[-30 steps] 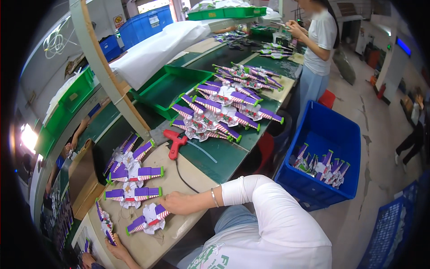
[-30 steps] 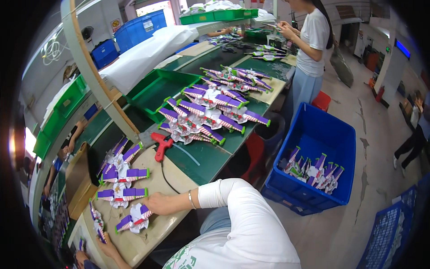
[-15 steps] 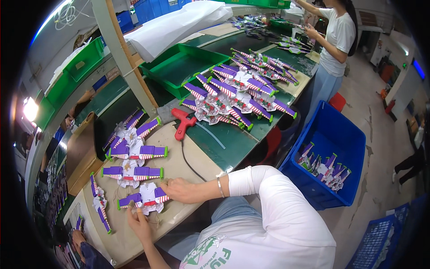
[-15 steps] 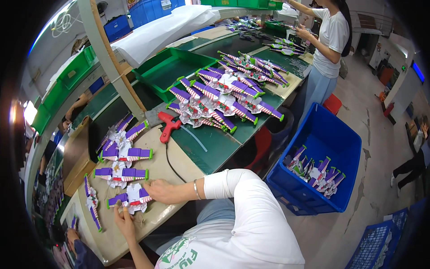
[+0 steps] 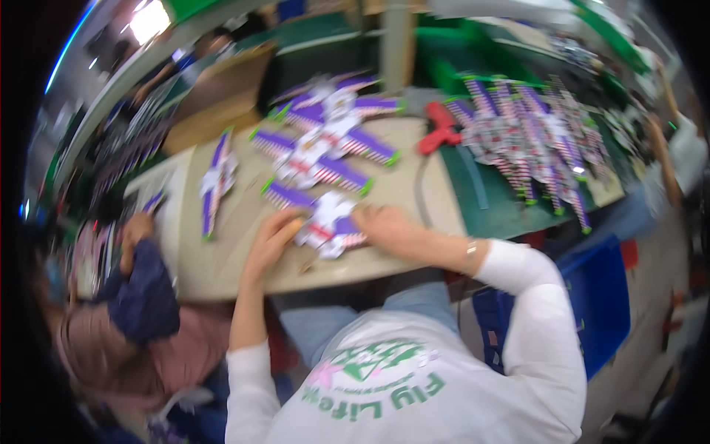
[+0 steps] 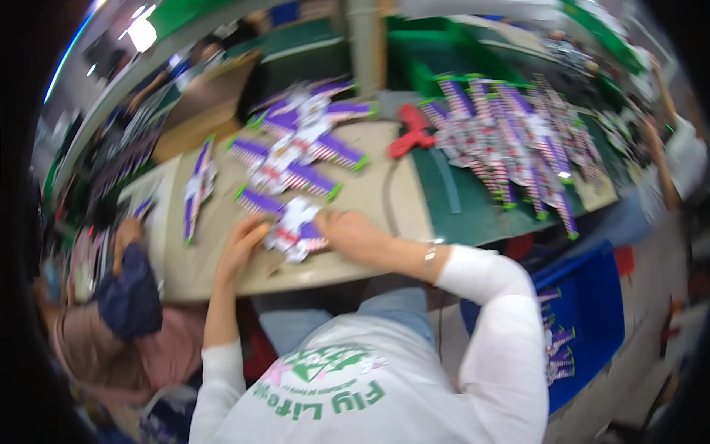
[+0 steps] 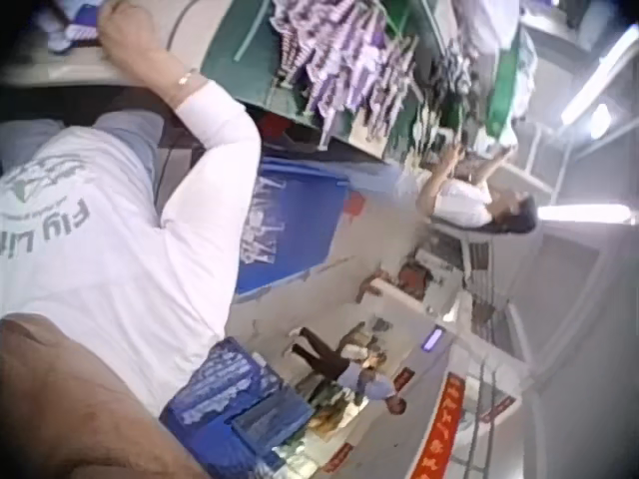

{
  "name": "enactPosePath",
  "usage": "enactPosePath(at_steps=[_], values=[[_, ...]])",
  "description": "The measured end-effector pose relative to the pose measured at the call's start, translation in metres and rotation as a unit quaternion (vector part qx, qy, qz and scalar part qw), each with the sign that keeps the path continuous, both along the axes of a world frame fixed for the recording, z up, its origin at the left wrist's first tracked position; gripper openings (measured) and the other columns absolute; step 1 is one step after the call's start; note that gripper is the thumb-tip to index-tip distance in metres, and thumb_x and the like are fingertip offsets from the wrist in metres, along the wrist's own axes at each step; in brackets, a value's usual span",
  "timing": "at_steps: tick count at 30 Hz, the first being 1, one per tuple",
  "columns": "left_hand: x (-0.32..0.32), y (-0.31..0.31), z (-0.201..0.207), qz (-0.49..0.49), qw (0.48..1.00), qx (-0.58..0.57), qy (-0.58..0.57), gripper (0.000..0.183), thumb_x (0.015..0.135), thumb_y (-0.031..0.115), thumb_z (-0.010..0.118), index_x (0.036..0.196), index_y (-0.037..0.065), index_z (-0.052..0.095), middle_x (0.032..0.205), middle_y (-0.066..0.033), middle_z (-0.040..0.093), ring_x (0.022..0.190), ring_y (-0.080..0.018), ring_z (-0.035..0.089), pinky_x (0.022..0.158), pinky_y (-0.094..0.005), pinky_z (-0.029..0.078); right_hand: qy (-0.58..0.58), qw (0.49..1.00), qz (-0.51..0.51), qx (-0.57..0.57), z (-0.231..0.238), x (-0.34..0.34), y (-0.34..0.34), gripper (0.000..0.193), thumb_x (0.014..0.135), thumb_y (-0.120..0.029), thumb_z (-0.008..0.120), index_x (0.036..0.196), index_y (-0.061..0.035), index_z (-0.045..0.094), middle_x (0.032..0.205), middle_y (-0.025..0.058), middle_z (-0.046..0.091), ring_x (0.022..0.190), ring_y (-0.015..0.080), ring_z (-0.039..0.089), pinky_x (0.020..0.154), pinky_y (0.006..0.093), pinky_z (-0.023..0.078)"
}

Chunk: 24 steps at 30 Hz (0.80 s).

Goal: Assembling small toy plane parts using a hot glue gun and manual alignment on a factory production line.

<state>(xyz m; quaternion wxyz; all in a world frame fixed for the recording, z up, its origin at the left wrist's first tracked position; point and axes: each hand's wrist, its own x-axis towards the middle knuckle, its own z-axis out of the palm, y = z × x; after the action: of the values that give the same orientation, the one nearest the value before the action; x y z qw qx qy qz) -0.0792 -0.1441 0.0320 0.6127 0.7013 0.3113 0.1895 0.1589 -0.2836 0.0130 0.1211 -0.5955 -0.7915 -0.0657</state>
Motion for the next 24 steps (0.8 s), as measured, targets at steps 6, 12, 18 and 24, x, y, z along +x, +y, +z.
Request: enactPosePath(at_steps=[6, 12, 18, 24], values=[[-0.006, 0.012, 0.010, -0.072, 0.997, -0.029, -0.003, 0.019, 0.092, 0.019, 0.059, 0.104, 0.004, 0.064, 0.064, 0.0055, 0.048, 0.052, -0.0031, 0.041, 0.048, -0.0213, 0.032, -0.045, 0.996, 0.078, -0.013, 0.031, 0.000, 0.007, 0.020, 0.077, -0.002, 0.056, 0.094, 0.0040, 0.048, 0.076, 0.0190, 0.059, 0.061, 0.0305, 0.064, 0.051, 0.0378, 0.052], [-0.009, 0.016, 0.016, -0.074, 0.996, -0.049, -0.026, 0.019, 0.093, 0.016, 0.058, 0.109, 0.005, 0.057, 0.065, 0.0057, 0.049, 0.055, -0.0024, 0.043, 0.051, -0.0210, 0.034, -0.054, 0.996, 0.070, -0.016, 0.029, -0.004, 0.007, 0.020, 0.076, -0.002, 0.058, 0.093, 0.0027, 0.048, 0.073, 0.0185, 0.058, 0.059, 0.0297, 0.064, 0.050, 0.0366, 0.052], [0.004, 0.022, 0.015, -0.056, 0.997, 0.007, -0.043, 0.023, 0.089, 0.013, 0.062, 0.110, 0.005, 0.055, 0.067, 0.0039, 0.053, 0.058, -0.0041, 0.048, 0.053, -0.0207, 0.037, -0.064, 0.995, 0.068, -0.038, 0.036, -0.006, 0.010, 0.021, 0.077, -0.002, 0.057, 0.095, 0.0024, 0.047, 0.075, 0.0189, 0.058, 0.060, 0.0306, 0.063, 0.051, 0.0369, 0.051], [0.005, 0.034, 0.018, -0.095, 0.991, -0.063, -0.065, 0.022, 0.088, 0.014, 0.063, 0.107, 0.005, 0.056, 0.067, 0.0043, 0.055, 0.057, -0.0040, 0.048, 0.053, -0.0201, 0.037, -0.028, 0.994, 0.086, -0.057, 0.040, -0.003, 0.011, 0.021, 0.079, -0.002, 0.055, 0.098, 0.0021, 0.046, 0.078, 0.0198, 0.058, 0.063, 0.0320, 0.064, 0.054, 0.0378, 0.052]])
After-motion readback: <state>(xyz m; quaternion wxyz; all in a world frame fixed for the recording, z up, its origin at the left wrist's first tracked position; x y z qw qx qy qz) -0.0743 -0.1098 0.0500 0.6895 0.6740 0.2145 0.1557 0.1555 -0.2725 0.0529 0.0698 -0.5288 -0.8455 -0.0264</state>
